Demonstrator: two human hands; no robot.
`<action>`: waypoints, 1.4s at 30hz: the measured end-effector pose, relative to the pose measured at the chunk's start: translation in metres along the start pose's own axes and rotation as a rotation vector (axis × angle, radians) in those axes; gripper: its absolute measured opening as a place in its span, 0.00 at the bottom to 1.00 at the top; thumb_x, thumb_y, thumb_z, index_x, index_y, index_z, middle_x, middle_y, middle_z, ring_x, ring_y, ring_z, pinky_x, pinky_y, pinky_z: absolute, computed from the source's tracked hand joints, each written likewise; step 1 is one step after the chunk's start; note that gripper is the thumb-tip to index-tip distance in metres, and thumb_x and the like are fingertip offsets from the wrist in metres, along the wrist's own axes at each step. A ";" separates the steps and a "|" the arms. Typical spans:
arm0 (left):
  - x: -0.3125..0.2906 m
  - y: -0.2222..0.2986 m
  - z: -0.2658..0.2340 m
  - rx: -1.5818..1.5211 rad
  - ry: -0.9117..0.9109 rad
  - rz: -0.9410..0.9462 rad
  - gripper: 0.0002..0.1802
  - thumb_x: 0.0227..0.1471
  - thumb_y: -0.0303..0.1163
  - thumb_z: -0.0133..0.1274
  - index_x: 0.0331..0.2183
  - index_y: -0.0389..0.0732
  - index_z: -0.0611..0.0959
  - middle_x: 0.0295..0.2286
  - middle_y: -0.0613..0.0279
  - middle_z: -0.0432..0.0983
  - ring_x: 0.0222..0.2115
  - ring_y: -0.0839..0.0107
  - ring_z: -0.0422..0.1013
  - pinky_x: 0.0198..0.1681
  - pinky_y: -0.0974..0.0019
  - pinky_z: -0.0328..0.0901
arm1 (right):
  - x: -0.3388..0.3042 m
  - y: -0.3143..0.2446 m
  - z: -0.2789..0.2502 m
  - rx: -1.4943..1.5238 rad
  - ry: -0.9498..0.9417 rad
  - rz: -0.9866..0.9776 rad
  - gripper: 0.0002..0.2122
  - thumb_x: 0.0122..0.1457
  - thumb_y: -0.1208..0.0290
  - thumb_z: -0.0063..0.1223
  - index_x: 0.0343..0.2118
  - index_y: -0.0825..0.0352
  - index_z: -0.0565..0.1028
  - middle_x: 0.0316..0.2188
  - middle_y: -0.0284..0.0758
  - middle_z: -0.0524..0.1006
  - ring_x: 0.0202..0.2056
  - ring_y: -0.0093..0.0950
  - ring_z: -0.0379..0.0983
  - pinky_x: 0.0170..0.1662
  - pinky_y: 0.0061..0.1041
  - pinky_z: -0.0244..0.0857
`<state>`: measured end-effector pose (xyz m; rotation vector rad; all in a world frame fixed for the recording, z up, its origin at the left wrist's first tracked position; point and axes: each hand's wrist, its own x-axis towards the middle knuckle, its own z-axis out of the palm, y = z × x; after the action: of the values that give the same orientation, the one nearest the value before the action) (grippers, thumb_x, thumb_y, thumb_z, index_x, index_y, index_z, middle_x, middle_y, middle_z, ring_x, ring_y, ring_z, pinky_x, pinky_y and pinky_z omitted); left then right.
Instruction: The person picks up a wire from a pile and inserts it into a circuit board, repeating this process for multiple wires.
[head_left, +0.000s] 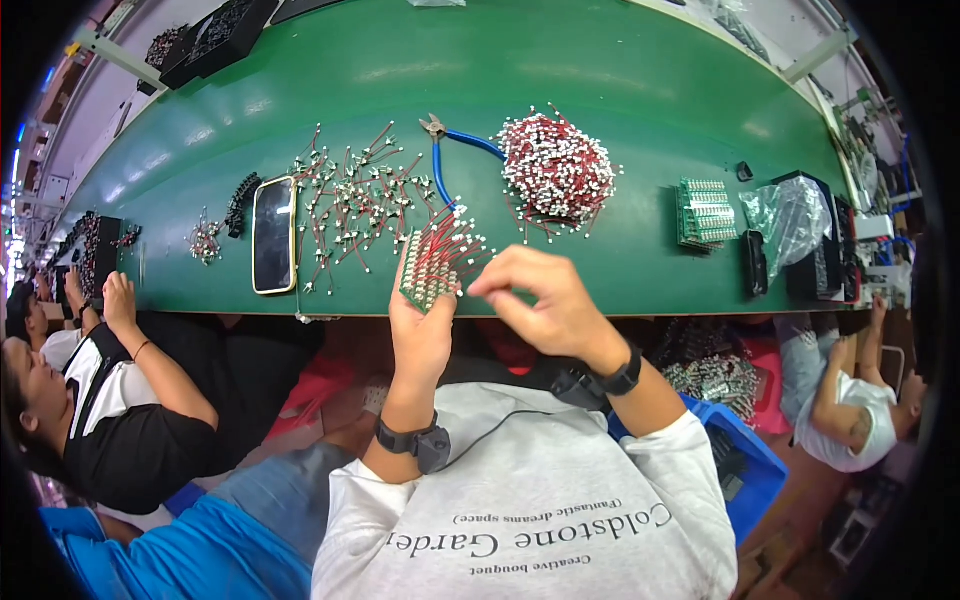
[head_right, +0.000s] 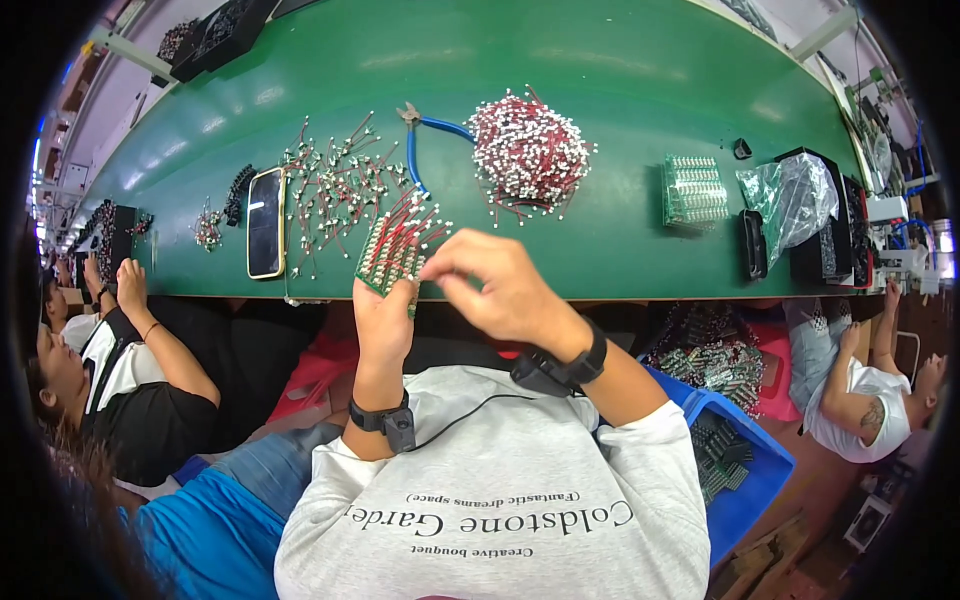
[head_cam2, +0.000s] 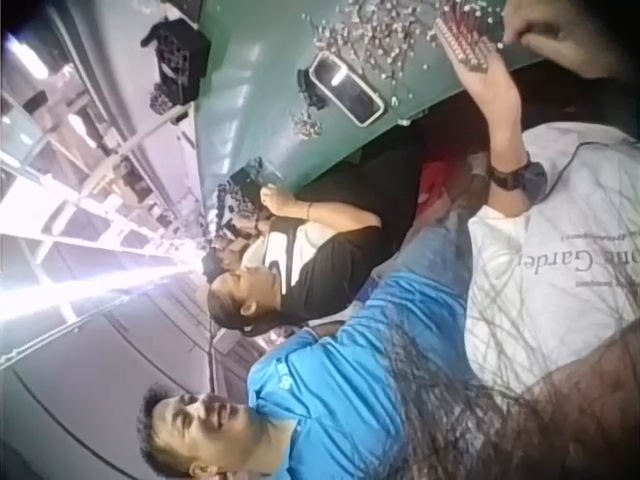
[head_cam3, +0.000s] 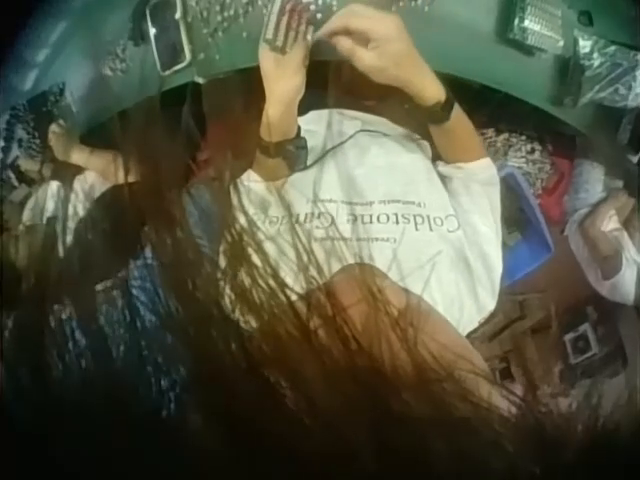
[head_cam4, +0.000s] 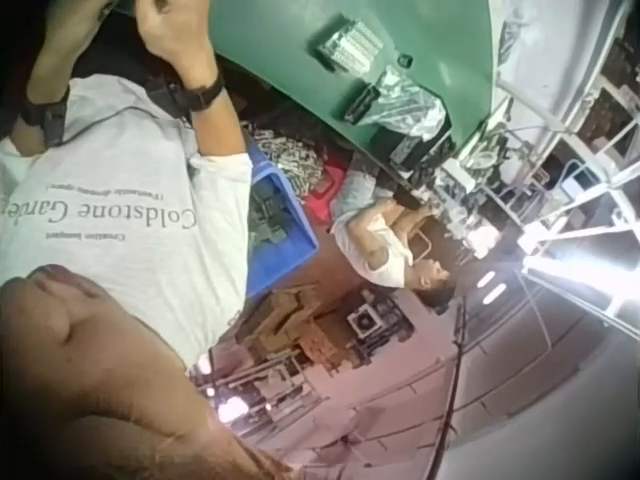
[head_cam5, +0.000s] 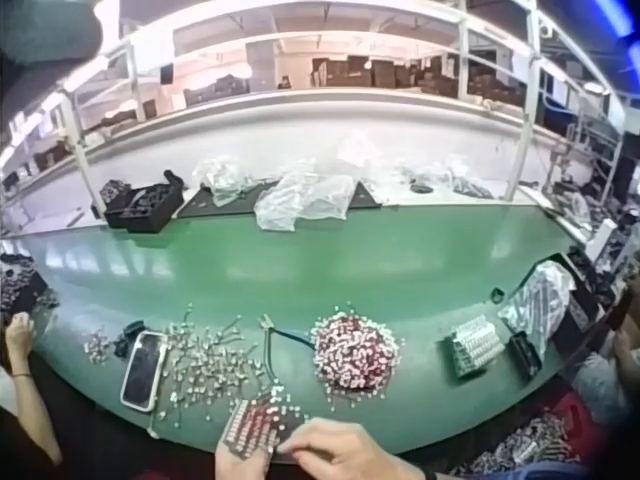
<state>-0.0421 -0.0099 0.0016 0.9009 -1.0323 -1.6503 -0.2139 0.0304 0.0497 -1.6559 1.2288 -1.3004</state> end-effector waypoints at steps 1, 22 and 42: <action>0.001 -0.002 0.003 -0.013 -0.019 0.007 0.36 0.50 0.10 0.43 0.62 0.31 0.61 0.47 0.59 0.73 0.42 0.76 0.71 0.46 0.72 0.67 | -0.004 0.001 0.009 0.012 0.031 -0.015 0.09 0.49 0.86 0.54 0.33 0.71 0.80 0.32 0.37 0.78 0.33 0.30 0.76 0.37 0.25 0.70; -0.010 -0.005 0.012 0.476 -0.083 0.232 0.41 0.55 0.20 0.53 0.65 0.34 0.54 0.48 0.56 0.69 0.43 0.71 0.72 0.44 0.69 0.69 | 0.003 -0.012 0.035 -0.198 0.057 -0.068 0.14 0.51 0.85 0.57 0.40 0.72 0.68 0.26 0.36 0.75 0.24 0.25 0.73 0.28 0.23 0.69; -0.016 -0.018 0.001 0.439 -0.018 0.192 0.38 0.48 0.10 0.41 0.62 0.28 0.59 0.53 0.44 0.66 0.53 0.60 0.68 0.55 0.63 0.64 | 0.001 -0.003 0.044 -0.252 0.137 -0.181 0.29 0.48 0.87 0.60 0.56 0.71 0.66 0.30 0.41 0.78 0.30 0.38 0.77 0.33 0.31 0.71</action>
<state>-0.0446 0.0089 -0.0133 1.0311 -1.4800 -1.2950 -0.1703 0.0288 0.0409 -1.9194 1.3984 -1.4355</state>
